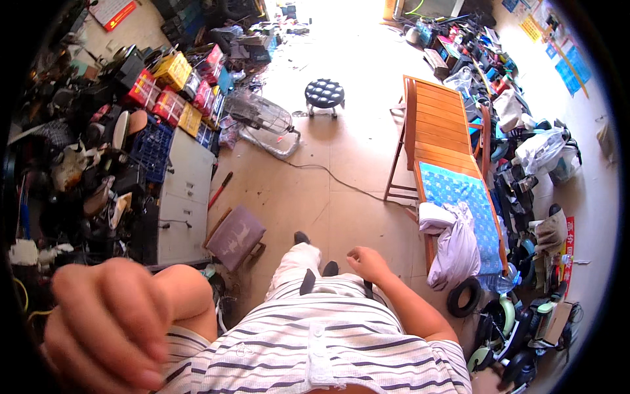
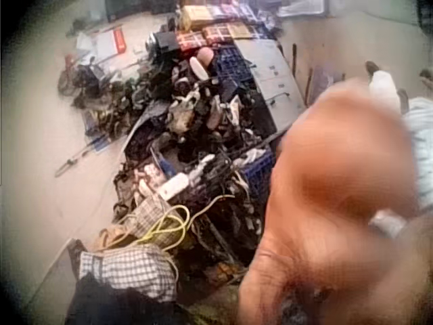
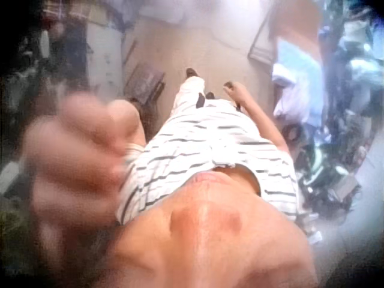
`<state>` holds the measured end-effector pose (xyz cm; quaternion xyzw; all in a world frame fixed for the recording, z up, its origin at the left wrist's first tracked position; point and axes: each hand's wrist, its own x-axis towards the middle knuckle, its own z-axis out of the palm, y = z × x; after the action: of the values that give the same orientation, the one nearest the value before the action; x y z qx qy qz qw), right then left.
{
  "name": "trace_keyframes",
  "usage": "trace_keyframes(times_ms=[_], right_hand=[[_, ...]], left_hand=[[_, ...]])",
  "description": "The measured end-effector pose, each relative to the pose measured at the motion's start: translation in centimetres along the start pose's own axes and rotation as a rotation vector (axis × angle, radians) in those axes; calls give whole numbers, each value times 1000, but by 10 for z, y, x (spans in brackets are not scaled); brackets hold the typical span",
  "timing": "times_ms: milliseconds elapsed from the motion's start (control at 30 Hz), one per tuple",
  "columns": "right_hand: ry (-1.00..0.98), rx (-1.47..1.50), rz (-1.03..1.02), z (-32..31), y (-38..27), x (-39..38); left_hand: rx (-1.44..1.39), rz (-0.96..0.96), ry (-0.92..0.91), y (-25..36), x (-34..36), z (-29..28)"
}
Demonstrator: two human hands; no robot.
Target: The person strips and cuts several wires using pliers, searches through cluttered shelves of parts, and places a black plastic component into a storage bin.
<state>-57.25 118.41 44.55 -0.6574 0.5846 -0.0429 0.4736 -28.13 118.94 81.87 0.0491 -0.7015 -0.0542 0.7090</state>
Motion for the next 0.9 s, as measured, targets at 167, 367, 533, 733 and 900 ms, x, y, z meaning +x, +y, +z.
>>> trace_keyframes(times_ms=[167, 367, 533, 733, 900], right_hand=[[2, 45, -33, -7, 14, 52], [11, -120, 152, -44, 114, 120], [-62, -210, 314, -90, 298, 171], [-135, -409, 209, -140, 240, 203], [-111, -350, 293, -182, 94, 246]], left_hand=[[127, -7, 160, -42, -18, -12], [21, -201, 364, -148, -37, -57], [-103, -296, 11, -193, -10, -105], [-45, -288, 61, -207, -1, -111], [89, -280, 179, -232, 6, -124]])
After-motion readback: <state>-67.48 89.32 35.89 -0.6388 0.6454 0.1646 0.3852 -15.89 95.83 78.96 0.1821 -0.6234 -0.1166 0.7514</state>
